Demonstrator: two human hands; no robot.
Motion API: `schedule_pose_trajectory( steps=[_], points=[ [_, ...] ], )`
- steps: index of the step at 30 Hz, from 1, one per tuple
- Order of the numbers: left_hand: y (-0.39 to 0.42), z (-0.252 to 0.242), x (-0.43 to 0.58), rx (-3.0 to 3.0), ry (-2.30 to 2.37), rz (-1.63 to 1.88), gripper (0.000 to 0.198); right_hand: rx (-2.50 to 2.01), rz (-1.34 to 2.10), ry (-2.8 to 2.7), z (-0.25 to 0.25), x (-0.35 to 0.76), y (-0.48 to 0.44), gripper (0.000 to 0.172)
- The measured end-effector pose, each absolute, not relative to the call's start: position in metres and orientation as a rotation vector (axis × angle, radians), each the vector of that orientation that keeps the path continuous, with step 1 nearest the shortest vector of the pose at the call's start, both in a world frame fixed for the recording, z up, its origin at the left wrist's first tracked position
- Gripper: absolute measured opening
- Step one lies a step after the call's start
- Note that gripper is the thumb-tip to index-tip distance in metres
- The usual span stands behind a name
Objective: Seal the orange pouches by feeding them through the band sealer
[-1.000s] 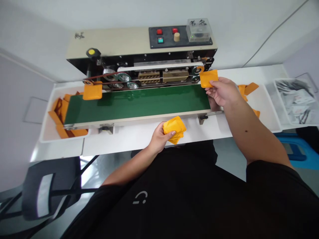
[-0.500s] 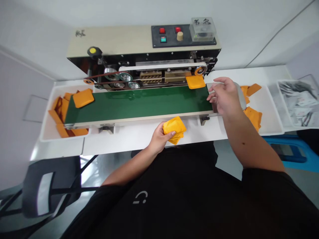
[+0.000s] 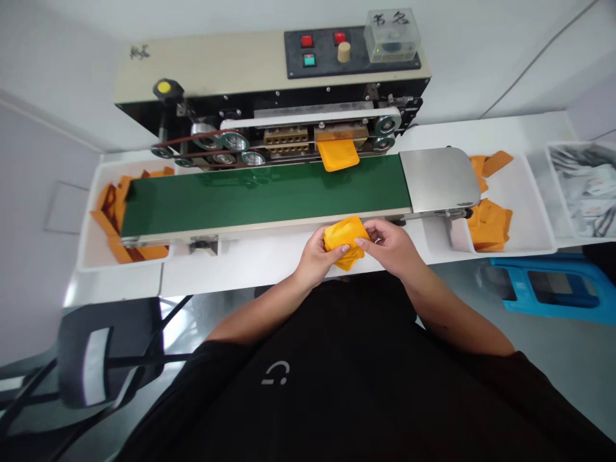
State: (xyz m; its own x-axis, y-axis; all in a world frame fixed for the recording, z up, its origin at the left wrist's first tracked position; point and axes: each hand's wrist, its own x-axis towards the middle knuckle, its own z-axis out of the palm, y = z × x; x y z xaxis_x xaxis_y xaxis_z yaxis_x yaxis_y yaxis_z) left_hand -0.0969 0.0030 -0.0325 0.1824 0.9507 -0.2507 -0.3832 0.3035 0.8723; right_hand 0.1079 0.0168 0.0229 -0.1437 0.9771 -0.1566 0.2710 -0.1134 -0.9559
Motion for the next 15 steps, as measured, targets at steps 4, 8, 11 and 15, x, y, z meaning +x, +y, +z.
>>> schedule_pose_trajectory(
  steps=[4, 8, 11, 15],
  points=[
    [0.002, -0.033, -0.095, 0.782, 0.95, 1.071, 0.069, -1.424, 1.284, -1.38, 0.016, 0.108, 0.015, 0.021],
    [0.002, -0.036, -0.095, 0.797, 0.938, 1.065, 0.072, -1.39, 1.225, -1.286, 0.009, 0.111, 0.015, 0.023],
    [0.003, -0.039, -0.095, 0.817, 0.935, 1.078, 0.07, -1.35, 1.218, -1.23, 0.009, 0.112, 0.017, 0.023],
    [0.003, -0.039, -0.096, 0.826, 0.935, 1.066, 0.07, -1.338, 1.247, -1.166, 0.012, 0.112, 0.019, 0.022]
  ],
)
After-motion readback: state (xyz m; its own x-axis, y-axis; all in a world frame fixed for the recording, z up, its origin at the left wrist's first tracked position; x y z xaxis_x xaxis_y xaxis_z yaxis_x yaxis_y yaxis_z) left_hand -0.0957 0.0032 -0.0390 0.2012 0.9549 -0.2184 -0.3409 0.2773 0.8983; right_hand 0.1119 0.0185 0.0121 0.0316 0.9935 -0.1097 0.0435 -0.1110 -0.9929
